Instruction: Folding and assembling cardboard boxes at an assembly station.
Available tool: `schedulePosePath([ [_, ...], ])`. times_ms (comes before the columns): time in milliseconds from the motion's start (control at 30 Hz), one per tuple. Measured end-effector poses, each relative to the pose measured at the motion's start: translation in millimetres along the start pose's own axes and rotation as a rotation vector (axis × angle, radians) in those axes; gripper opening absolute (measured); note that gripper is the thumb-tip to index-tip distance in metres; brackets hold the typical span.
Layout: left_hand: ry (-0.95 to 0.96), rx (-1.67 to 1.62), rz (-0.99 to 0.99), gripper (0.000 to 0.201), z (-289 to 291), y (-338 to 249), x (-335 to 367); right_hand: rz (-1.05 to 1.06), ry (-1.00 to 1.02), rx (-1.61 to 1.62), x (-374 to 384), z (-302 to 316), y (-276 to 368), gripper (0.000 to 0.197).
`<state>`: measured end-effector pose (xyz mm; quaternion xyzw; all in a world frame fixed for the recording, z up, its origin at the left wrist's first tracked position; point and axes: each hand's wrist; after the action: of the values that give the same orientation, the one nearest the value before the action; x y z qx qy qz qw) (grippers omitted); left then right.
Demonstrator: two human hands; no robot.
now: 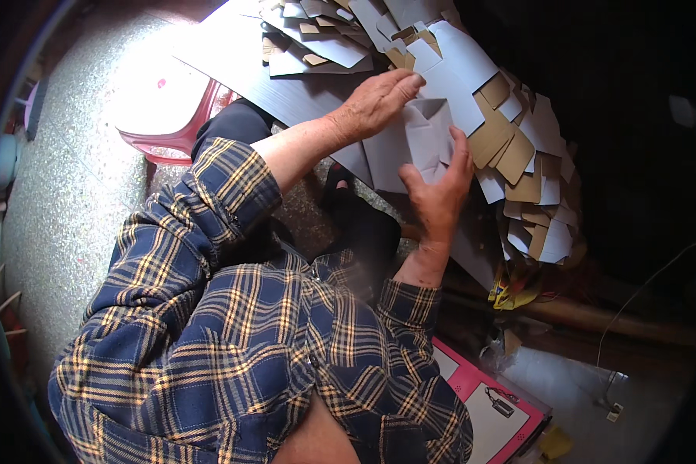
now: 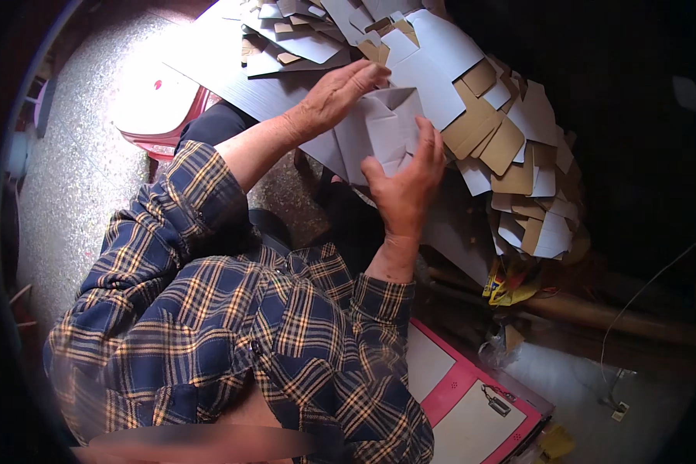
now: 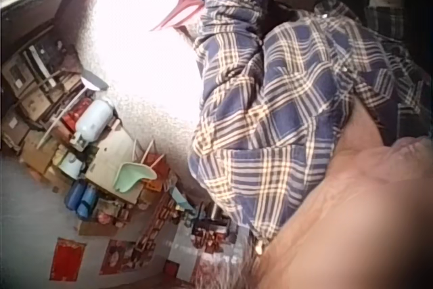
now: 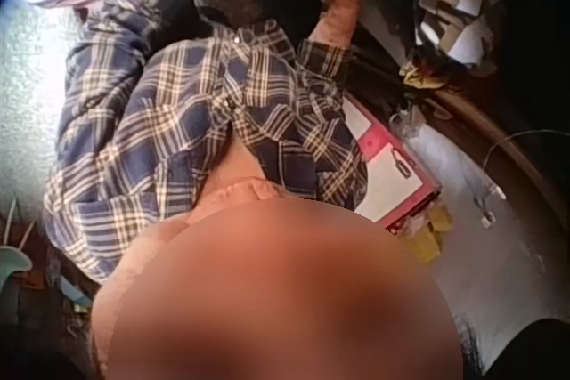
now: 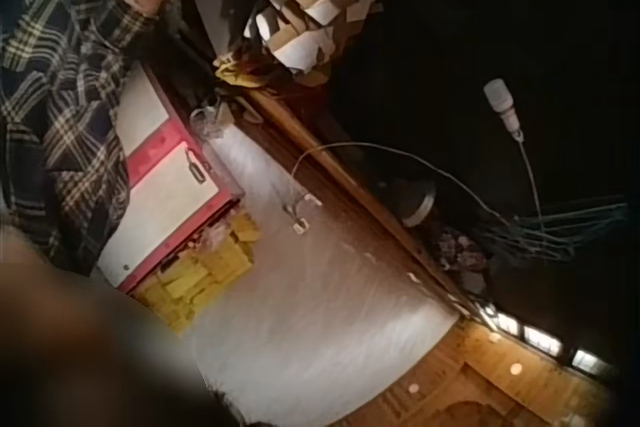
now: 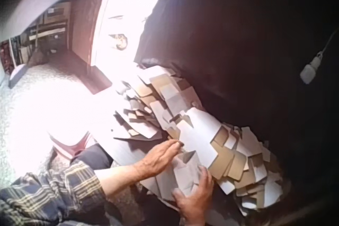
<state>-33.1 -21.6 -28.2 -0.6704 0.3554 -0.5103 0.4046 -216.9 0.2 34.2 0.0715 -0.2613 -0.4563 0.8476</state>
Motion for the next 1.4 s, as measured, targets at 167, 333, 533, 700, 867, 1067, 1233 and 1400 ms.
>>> schedulePosePath([
  [167,-0.122,0.065,0.017,0.039,36.6,3.7,12.5,-0.187,-0.126,0.869,-12.3,5.1,-25.9,0.075],
  [333,0.008,-0.102,0.116,0.044,38.3,-8.9,11.0,-0.256,-0.013,1.680,-28.1,-9.2,-77.3,0.064],
  [533,0.312,-0.230,0.150,0.055,34.7,-36.3,0.8,-0.271,0.128,1.993,-30.0,-26.9,-65.0,0.044],
  [700,0.300,-0.197,0.045,0.065,25.0,-28.5,-0.8,-0.401,0.050,2.008,-31.7,-44.7,-67.7,0.041],
  [867,0.093,0.158,-0.201,0.045,25.0,-15.8,2.6,-0.671,0.213,2.097,-34.4,-56.0,-52.4,0.052],
  [1067,-0.020,0.562,-0.192,0.020,34.2,-33.2,6.3,-0.587,0.380,1.826,-40.0,-65.5,-51.3,0.047],
  [1233,-0.057,0.920,-0.102,0.019,43.1,-37.3,-2.3,-0.604,0.234,1.349,-37.6,-72.5,-35.8,0.050],
  [1400,-0.032,1.044,-0.103,0.021,40.3,-28.3,-2.5,-0.544,0.059,1.240,-30.9,-71.4,-30.6,0.062],
])
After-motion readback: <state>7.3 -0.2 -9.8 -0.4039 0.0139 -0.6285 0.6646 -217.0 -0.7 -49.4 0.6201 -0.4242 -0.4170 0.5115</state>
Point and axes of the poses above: each hand's wrist, its own x-axis towards the middle knuckle, its own z-axis out of the back of the hand, y = z × x, and after that the axes turned 2 degrees about -z, right-handed
